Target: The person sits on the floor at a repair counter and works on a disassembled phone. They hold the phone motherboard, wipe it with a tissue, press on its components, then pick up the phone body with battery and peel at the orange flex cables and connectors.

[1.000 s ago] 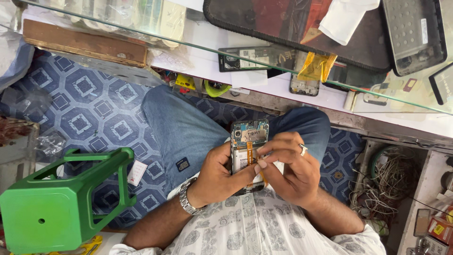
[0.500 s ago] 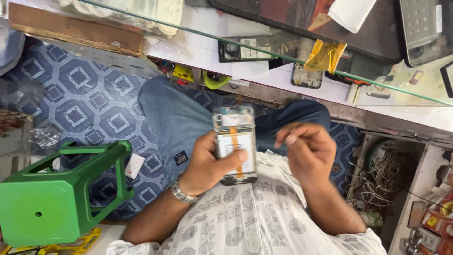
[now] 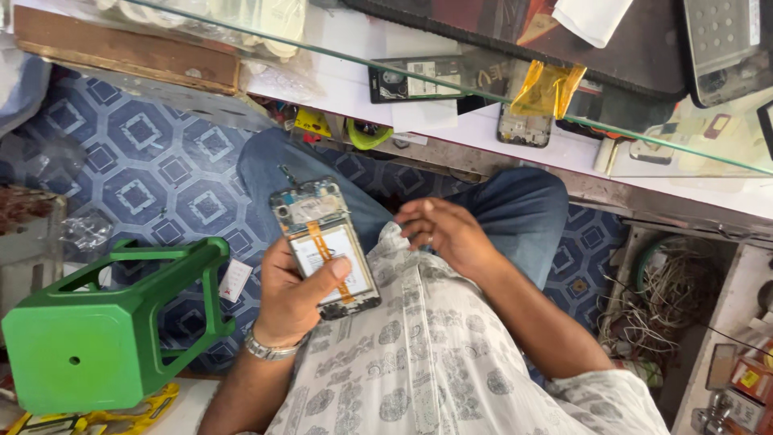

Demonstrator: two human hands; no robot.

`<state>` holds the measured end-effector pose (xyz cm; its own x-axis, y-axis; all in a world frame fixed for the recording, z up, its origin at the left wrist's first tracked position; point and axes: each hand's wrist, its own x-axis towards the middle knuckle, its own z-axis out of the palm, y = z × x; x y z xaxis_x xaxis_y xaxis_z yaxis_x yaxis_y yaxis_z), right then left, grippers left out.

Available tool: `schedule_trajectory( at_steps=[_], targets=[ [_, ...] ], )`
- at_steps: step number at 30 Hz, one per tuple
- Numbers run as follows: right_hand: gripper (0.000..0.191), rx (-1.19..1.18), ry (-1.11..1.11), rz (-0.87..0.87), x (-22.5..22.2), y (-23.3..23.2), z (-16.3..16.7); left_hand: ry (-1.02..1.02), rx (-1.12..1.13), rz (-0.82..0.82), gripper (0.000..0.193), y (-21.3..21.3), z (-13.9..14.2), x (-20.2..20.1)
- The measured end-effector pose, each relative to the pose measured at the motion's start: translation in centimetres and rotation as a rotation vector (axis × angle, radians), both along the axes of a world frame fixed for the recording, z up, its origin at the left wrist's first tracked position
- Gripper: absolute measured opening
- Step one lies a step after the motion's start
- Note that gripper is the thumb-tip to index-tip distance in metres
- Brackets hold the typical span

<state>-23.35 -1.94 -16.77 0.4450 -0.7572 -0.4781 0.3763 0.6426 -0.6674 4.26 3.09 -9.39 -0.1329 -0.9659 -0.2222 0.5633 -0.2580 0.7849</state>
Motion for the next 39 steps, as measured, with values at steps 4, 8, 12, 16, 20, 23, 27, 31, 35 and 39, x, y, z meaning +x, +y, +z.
schedule_trajectory(
  at_steps=[4, 8, 12, 16, 20, 23, 27, 31, 35, 39],
  targets=[
    [0.056, 0.089, -0.130, -0.024, 3.0, -1.4, 0.5, -0.047, -0.032, -0.051, 0.032, 0.5, 1.4, -1.0],
    [0.083, 0.301, -0.304, -0.014, 4.3, -2.3, 0.9, -0.053, -0.057, -0.136, 0.037, 0.4, 3.2, -1.2],
    [0.099, 0.292, -0.660, 0.091, 3.2, -1.2, 1.5, -0.037, -0.030, -0.165, 0.039, -0.2, 3.7, -1.4],
    [0.093, 0.084, -0.715, 0.149, 0.6, 0.0, 3.3, -0.133, -0.062, -0.134, 0.034, -0.5, 3.2, -1.4],
    [0.083, -0.127, -0.367, 0.086, -1.1, 0.9, 6.0, -0.150, -0.082, -0.132, 0.033, -0.5, 2.6, -1.5],
    [0.066, -0.335, -0.231, 0.058, -1.7, 1.8, 7.9, -0.135, -0.108, -0.130, 0.031, -0.5, 2.6, -1.7],
    [0.044, -0.535, 0.024, -0.018, -2.2, 3.4, 9.5, -0.108, -0.127, -0.130, 0.030, -0.6, 2.9, -1.9],
    [0.070, -0.703, 0.189, -0.104, -1.7, 4.9, 9.9, -0.110, -0.139, -0.139, 0.030, -0.5, 3.3, -2.1],
    [0.102, -0.807, 0.380, -0.178, -1.4, 5.8, 10.8, -0.126, -0.133, -0.125, 0.029, -0.3, 3.5, -2.4],
    [0.117, -0.733, 0.449, -0.232, -1.0, 6.4, 12.2, -0.136, -0.138, -0.068, 0.029, -0.2, 3.5, -2.9]
  ],
)
